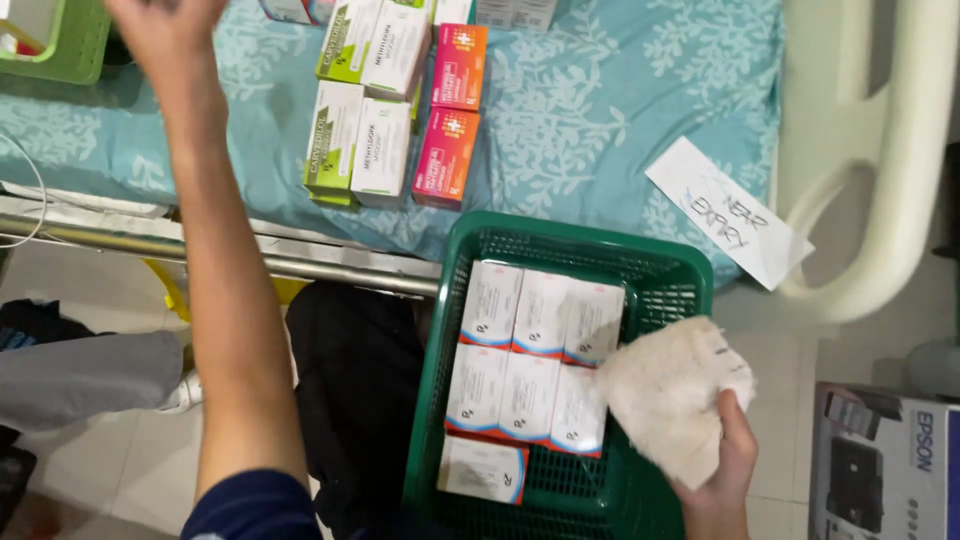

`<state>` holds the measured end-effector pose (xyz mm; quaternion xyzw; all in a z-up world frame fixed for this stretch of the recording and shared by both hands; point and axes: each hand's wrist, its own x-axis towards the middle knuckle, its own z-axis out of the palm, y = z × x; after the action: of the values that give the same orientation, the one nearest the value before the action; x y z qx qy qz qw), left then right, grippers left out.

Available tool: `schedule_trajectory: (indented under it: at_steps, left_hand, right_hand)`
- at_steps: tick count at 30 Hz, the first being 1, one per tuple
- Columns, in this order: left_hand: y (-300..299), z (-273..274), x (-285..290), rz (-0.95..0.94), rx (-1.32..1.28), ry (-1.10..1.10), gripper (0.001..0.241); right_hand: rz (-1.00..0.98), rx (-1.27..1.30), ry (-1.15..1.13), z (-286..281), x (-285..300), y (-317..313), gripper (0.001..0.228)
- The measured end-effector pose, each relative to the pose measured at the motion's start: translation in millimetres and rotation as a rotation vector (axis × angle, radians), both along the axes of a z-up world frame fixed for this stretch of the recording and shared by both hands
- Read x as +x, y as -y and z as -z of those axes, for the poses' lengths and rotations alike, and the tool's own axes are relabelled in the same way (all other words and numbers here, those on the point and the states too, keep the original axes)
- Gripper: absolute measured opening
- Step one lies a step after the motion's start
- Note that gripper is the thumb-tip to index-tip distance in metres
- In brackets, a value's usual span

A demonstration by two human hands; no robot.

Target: The person sits on the floor and wipes several small medicine boxes with a white cloth. They pick up each box from a green basket, wipe it, and place it back into the basket. The person also picks up boxes from a nearby bed and wipes them before placing them in the basket.

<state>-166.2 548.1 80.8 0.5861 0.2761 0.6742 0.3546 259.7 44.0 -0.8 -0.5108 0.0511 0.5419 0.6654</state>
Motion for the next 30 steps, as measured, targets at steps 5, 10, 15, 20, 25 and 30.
schedule_trajectory:
  at_steps: [5,10,15,20,25,30]
  left_hand:
    - [206.2,17.3,41.0,-0.058,0.003,-0.412,0.094]
    - [353.0,67.9,111.2,0.598,-0.33,-0.207,0.089]
    - [432.0,71.9,165.9,0.654,-0.479,-0.294,0.086]
    - [449.6,84.4,177.1,0.359,-0.131,-0.687,0.087]
    - [462.5,76.5,178.2,0.611,-0.395,-0.208,0.079]
    - [454.9,74.4,165.6,0.394,-0.179,-0.496,0.088]
  right_hand:
    - [0.083,0.348,0.021,-15.2,10.2,4.2,0.066]
    - [0.004,0.331,0.231,-22.7,11.0,3.0,0.057]
    - [-0.17,0.259,1.171,-57.1,-56.3,27.4,0.052]
    - [-0.515,0.407,1.901,-61.0,-100.1,52.1,0.072]
    - [-0.471,0.336,1.734,-65.7,-67.1,34.4,0.063]
    - [-0.609,0.534,1.837,-71.0,-92.9,39.0,0.058]
